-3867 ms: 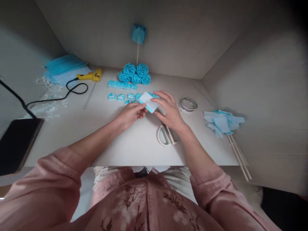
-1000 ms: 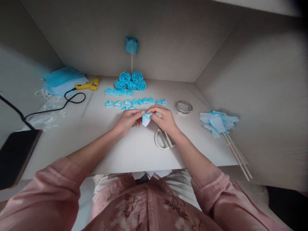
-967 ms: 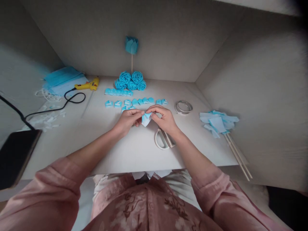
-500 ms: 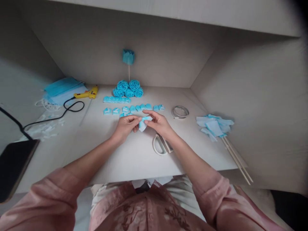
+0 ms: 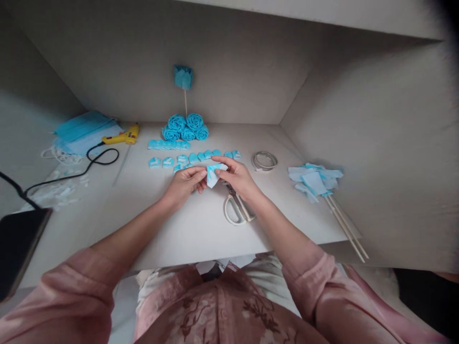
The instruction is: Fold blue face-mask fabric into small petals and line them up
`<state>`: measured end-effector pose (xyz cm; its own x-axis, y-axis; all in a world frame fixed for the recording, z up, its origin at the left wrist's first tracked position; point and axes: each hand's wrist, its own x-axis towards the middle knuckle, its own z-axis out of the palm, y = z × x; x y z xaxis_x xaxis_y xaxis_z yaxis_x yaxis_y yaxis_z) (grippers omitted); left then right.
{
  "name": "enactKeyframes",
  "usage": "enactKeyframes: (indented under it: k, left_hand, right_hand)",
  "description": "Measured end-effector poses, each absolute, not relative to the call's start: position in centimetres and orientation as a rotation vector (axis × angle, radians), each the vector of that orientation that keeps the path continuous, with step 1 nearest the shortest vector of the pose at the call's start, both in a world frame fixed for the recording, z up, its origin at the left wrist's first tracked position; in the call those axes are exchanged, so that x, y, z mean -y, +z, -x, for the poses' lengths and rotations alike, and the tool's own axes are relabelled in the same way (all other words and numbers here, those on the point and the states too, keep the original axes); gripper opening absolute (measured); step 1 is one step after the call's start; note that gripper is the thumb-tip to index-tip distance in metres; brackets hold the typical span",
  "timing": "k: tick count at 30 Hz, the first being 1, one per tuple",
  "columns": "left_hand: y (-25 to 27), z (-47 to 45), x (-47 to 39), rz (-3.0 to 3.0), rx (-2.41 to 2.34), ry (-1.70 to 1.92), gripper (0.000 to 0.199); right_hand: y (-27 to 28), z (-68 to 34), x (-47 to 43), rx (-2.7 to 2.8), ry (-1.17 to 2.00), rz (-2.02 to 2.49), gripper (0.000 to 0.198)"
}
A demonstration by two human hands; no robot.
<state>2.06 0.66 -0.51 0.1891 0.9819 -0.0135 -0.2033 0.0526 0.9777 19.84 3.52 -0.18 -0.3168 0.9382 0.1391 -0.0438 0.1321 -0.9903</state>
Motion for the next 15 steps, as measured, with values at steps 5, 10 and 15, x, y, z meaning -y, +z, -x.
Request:
enactKeyframes:
  k: [5, 10, 15]
  left_hand:
    - [-0.71, -1.96, -0.72, -1.178, -1.02, 1.148, 0.033]
    - [-0.23, -2.11, -0.65, -1.188, -1.057, 1.155, 0.031]
    - [-0.26, -2.25, -0.62, -1.204, -1.068, 1.163, 0.031]
  right_hand:
    - [-0.02, -19.68, -3.3, 1.538, 1.32, 0.904, 0.044]
    - [-0.15, -19.64, -3.37, 1.539, 1.333, 0.875, 0.043]
    - [-0.29, -19.64, -3.39, 1.576, 1.317, 0.865, 0.043]
